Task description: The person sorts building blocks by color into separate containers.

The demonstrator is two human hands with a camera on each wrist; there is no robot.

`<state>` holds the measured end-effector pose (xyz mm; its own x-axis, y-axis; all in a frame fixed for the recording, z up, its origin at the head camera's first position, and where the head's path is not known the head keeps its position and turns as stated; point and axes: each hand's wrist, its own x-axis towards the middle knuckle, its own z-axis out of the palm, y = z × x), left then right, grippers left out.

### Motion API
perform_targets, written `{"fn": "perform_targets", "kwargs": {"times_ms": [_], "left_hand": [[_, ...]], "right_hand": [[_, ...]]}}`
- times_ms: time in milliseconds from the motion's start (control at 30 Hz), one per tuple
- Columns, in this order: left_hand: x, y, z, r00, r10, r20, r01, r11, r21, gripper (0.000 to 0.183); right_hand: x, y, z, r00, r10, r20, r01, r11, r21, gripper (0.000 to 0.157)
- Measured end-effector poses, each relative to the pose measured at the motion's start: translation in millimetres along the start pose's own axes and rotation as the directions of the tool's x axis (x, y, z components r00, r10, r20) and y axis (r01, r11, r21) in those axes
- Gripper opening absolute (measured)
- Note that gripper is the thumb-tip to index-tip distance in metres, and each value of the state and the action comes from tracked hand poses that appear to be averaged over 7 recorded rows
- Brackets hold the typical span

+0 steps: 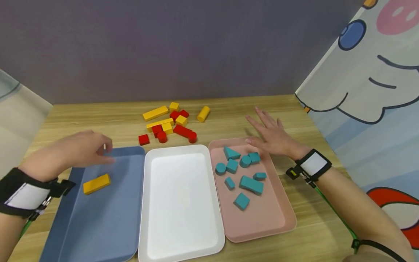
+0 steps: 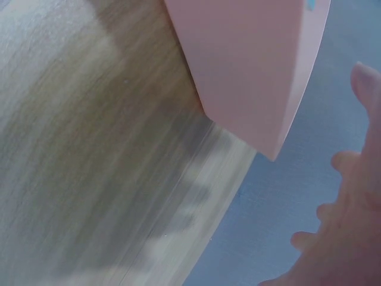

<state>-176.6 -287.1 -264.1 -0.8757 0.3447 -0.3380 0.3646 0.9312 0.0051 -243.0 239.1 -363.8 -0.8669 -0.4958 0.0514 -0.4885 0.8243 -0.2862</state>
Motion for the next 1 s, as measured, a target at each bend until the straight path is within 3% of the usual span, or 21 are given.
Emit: {"fn": "perform_targets", "kwargs": {"times_ms": [133,267,367,567,800,1000], "left_hand": [[28.2,6.5,-21.3,0.992,0.058,-0.113,-0.054,0.998,0.043,0.041],[59.0,11.6,-31.9,0.983,0.100,-0.152,-0.094,0.995,0.044,0.032],[81.1,11.2,-35.7,0.983,0.113,-0.145,-0.113,0.994,0.014,0.032],[118.8,12.3,-27.8,0.994,0.105,-0.038,-0.106,0.994,-0.002,0.038],[135.3,15.8,-19.9,0.992,0.128,-0.003,-0.128,0.992,0.009,0.034],[141.3,19.8,-13.2,0.989,0.146,0.003,-0.146,0.989,0.034,0.008]], "right_hand": [[-1,1,0.2,1.000,0.006,0.004,-0.006,1.000,-0.002,0.079],[-3,0,1.5,1.000,0.005,0.002,-0.005,1.000,-0.004,0.079],[-3,0,2.3,1.000,0.010,-0.006,-0.010,1.000,0.000,0.078],[-4,0,4.4,1.000,0.021,-0.012,-0.021,1.000,-0.007,0.078],[-2,-1,1.9,1.000,0.021,-0.017,-0.021,0.999,-0.029,0.077],[-2,0,0.7,1.000,0.019,-0.021,-0.020,0.999,-0.028,0.077]]}}
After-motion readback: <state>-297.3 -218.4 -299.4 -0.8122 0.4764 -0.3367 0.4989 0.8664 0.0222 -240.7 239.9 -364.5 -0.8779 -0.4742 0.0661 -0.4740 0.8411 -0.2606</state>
